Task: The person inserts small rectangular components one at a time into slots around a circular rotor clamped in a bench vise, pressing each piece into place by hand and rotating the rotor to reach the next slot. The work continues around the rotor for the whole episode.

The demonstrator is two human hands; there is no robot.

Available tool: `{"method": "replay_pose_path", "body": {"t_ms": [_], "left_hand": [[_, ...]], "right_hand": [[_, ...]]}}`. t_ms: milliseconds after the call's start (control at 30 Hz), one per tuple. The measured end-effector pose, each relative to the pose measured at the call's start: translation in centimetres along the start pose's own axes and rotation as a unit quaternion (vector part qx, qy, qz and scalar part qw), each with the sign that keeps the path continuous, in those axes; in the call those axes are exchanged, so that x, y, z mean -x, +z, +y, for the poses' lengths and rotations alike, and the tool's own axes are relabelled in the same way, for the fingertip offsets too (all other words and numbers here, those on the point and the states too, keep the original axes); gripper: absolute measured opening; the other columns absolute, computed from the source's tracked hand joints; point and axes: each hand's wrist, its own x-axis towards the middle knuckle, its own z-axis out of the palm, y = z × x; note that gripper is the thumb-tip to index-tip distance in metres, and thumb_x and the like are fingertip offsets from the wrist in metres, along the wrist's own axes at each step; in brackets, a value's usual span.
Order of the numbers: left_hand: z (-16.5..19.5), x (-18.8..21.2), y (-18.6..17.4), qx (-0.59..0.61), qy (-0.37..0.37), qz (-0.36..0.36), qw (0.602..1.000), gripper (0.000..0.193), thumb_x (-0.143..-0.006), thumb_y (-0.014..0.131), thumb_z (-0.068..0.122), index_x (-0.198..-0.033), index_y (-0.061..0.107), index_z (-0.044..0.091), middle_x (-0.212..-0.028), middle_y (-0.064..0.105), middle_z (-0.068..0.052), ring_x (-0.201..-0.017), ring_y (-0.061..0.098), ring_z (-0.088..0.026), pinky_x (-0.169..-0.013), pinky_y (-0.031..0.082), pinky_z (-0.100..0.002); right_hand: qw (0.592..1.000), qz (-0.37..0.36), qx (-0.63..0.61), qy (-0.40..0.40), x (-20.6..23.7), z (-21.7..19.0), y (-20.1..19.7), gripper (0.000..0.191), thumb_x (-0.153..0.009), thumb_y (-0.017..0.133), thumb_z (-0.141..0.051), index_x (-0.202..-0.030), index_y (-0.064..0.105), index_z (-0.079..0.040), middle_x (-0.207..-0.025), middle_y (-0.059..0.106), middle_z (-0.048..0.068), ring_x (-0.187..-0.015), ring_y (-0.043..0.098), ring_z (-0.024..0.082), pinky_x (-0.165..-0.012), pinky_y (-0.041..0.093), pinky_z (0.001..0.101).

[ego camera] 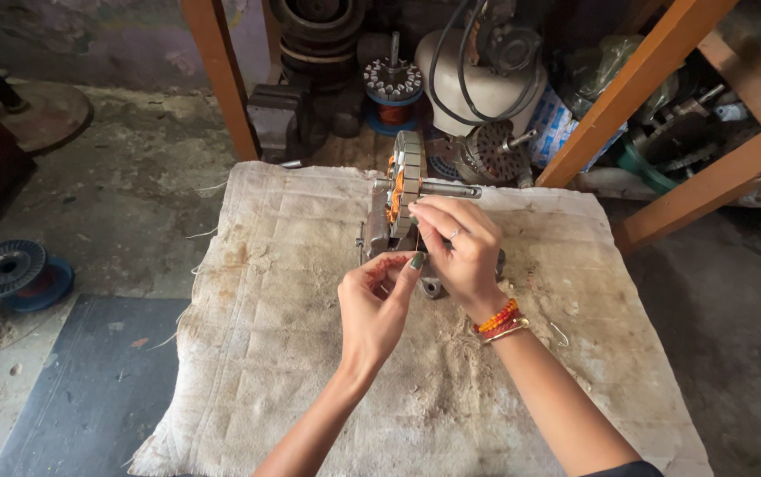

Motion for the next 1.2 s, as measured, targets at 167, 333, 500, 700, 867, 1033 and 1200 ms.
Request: {"method": "replay_pose_path", "body": {"t_ms": [167, 333, 500, 700, 867, 1033, 1200], "left_hand": [[-0.6, 0.2, 0.2, -0.003, -0.004, -0.017, 1.000, 0.020, -0.092, 0.070, 0.017, -0.104, 0.080, 0.004, -0.060, 0.060, 0.007, -0.052, 0.043, -0.001, -0.046, 0.034, -0.022], [-2.0, 0.6, 0.5, -0.011, 0.004, -0.021, 1.000, 0.019, -0.093, 0.071, 0.017, -0.101, 0.079, 0.001, -0.060, 0.057, 0.005, -0.055, 0.043, -0.002, -0.049, 0.036, -0.022], [-3.2, 0.7, 0.7, -0.025, 0.026, -0.032, 0.999, 0.019, -0.093, 0.071, 0.016, -0.103, 0.078, 0.002, -0.059, 0.060, 0.003, -0.053, 0.046, -0.002, -0.049, 0.040, -0.023], [-5.3, 1.1, 0.5, -0.110, 0.036, -0.042, 0.992, 0.020, -0.092, 0.071, 0.014, -0.110, 0.077, 0.007, -0.055, 0.058, -0.003, -0.049, 0.046, -0.006, -0.046, 0.039, -0.028], [-8.4, 2.8, 0.1, -0.164, 0.097, -0.098, 0.977, 0.029, -0.094, 0.056, 0.008, -0.118, 0.070, 0.015, -0.062, 0.062, -0.008, -0.051, 0.061, -0.021, -0.052, 0.047, -0.038], [-12.0, 2.8, 0.5, -0.214, 0.175, -0.133, 0.952, 0.022, -0.095, 0.056, 0.009, -0.114, 0.066, 0.014, -0.069, 0.065, -0.015, -0.062, 0.066, -0.035, -0.058, 0.049, -0.046], [-14.2, 2.6, 0.9, -0.280, 0.204, -0.185, 0.920, 0.017, -0.090, 0.058, 0.006, -0.106, 0.060, 0.007, -0.075, 0.067, -0.019, -0.067, 0.066, -0.040, -0.061, 0.052, -0.050]], "right_hand": [[0.988, 0.005, -0.084, 0.129, 1.1, 0.8, 0.5, 0.013, -0.097, 0.070, -0.003, -0.109, 0.076, -0.003, -0.108, 0.075, 0.007, -0.095, 0.072, 0.018, -0.079, 0.056, 0.0292], [0.948, 0.010, -0.176, 0.266, 2.2, 2.7, 1.8, 0.013, -0.100, 0.067, -0.006, -0.109, 0.075, -0.001, -0.107, 0.075, 0.005, -0.088, 0.067, 0.009, -0.075, 0.054, 0.0243], [0.928, 0.034, -0.203, 0.310, 3.1, 4.4, 3.2, 0.016, -0.100, 0.065, -0.007, -0.112, 0.071, 0.002, -0.104, 0.073, 0.005, -0.086, 0.067, 0.009, -0.076, 0.052, 0.0230], [0.897, 0.050, -0.227, 0.376, 5.7, 4.7, 4.0, 0.015, -0.100, 0.066, -0.011, -0.110, 0.072, -0.001, -0.088, 0.072, 0.002, -0.078, 0.067, 0.007, -0.071, 0.054, 0.0209], [0.872, 0.063, -0.274, 0.401, 7.3, 4.7, 4.7, 0.018, -0.101, 0.067, -0.014, -0.112, 0.072, 0.000, -0.089, 0.074, 0.003, -0.076, 0.068, 0.008, -0.067, 0.050, 0.0207], [0.862, 0.040, -0.308, 0.401, 8.6, 5.4, 4.9, 0.019, -0.099, 0.067, -0.012, -0.113, 0.073, 0.000, -0.092, 0.076, 0.004, -0.076, 0.069, 0.008, -0.066, 0.050, 0.0209], [0.916, 0.016, -0.194, 0.351, 13.2, 7.4, 2.7, 0.018, -0.098, 0.067, -0.008, -0.114, 0.074, -0.004, -0.100, 0.077, 0.005, -0.081, 0.073, 0.008, -0.072, 0.058, 0.0204]]}}
